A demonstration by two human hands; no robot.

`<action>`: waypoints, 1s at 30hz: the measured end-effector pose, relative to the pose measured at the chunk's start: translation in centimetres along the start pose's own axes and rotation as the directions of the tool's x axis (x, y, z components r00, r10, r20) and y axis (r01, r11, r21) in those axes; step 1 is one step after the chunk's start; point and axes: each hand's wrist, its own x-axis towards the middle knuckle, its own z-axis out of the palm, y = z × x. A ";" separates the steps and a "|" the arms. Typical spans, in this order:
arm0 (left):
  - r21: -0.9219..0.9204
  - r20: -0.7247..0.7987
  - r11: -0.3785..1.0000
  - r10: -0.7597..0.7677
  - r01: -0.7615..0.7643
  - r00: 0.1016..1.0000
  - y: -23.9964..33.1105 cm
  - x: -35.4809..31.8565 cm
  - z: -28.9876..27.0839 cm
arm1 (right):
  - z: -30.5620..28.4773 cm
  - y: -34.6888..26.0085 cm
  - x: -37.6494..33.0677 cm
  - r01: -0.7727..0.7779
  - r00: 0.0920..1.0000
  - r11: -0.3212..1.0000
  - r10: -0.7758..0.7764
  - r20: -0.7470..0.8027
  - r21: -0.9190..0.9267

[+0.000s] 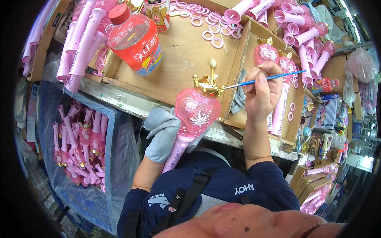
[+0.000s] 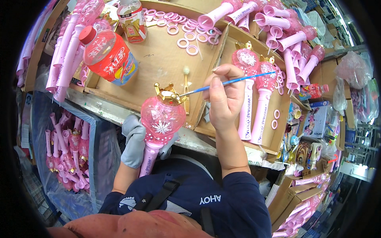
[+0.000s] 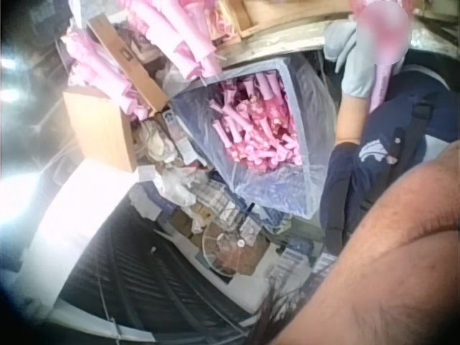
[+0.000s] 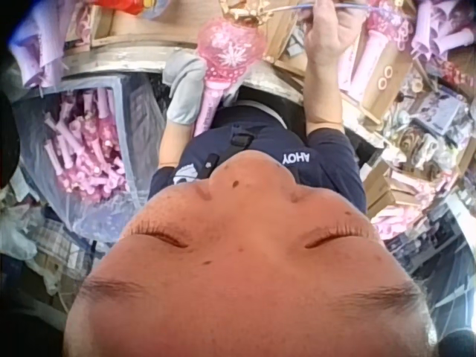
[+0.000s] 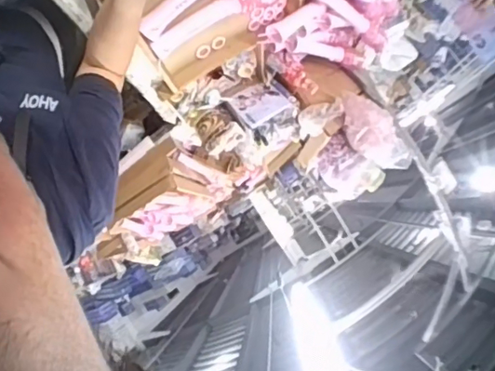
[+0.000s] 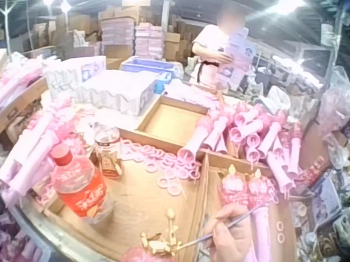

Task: The person assembles pink light sticks by wiping them with a cloth, attaching a gold crown to the top, and applying a small amount of adhesive with a brush. They handle each stick one at a time, then place the finished items into a cardboard tray.

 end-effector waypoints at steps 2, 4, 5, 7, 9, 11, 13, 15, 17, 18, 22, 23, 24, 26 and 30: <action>-0.025 0.009 1.000 -0.016 0.017 1.000 0.5 0.0 0.2 | 0.1 0.0 0.0 -0.011 1.000 1.000 0.011 -0.004 -0.003; -0.042 0.013 0.999 -0.030 0.030 0.999 0.8 0.1 0.4 | 0.1 -0.1 0.0 -0.015 1.000 1.000 0.015 0.001 -0.011; -0.047 0.014 0.998 -0.036 0.037 0.999 0.9 0.2 0.5 | 0.1 -0.1 0.0 -0.013 1.000 1.000 0.013 0.007 -0.017; -0.053 0.015 0.998 -0.043 0.044 0.999 1.0 0.2 0.5 | 0.1 -0.2 0.0 -0.017 1.000 0.999 0.018 0.024 -0.037; -0.060 0.016 0.997 -0.047 0.048 0.999 1.0 0.2 0.5 | 0.1 -0.2 0.0 -0.002 1.000 1.000 0.002 0.013 -0.010; -0.067 0.016 0.996 -0.051 0.052 0.999 0.9 0.1 0.5 | 0.1 -0.2 0.0 0.009 1.000 1.000 -0.009 0.016 -0.006; -0.077 0.018 0.996 -0.053 0.055 0.998 0.8 0.1 0.5 | 0.1 -0.2 0.0 0.028 0.999 1.000 -0.027 0.027 -0.015; -0.084 0.019 0.995 -0.055 0.056 0.998 0.8 0.2 0.6 | 0.0 -0.1 0.0 0.027 1.000 0.999 -0.027 0.010 -0.025; -0.090 0.021 0.994 -0.059 0.061 0.998 0.9 0.2 0.7 | -0.1 -0.2 0.1 0.018 1.000 1.000 -0.018 -0.011 -0.007; -0.094 0.023 0.994 -0.061 0.063 0.998 1.0 0.2 0.8 | -0.1 -0.2 0.2 0.009 1.000 1.000 -0.009 -0.021 0.015; -0.103 0.025 0.992 -0.067 0.069 0.997 1.2 0.3 0.9 | -0.2 -0.1 0.2 -0.052 0.999 0.997 0.052 0.002 0.051; -0.108 0.025 0.992 -0.067 0.070 0.997 1.2 0.3 0.9 | -0.1 -0.1 0.2 -0.083 0.996 0.995 0.082 0.020 0.053; -0.111 0.025 0.991 -0.070 0.072 0.997 1.2 0.3 0.9 | -0.1 0.0 0.1 -0.102 0.995 0.994 0.101 0.013 0.045; -0.112 0.025 0.991 -0.071 0.074 0.997 1.2 0.3 0.9 | 0.0 0.1 0.0 -0.115 0.993 0.993 0.116 -0.018 0.033; -0.121 0.029 0.990 -0.075 0.078 0.997 1.1 0.3 0.9 | 0.1 0.2 -0.1 -0.142 0.988 0.990 0.142 -0.055 0.002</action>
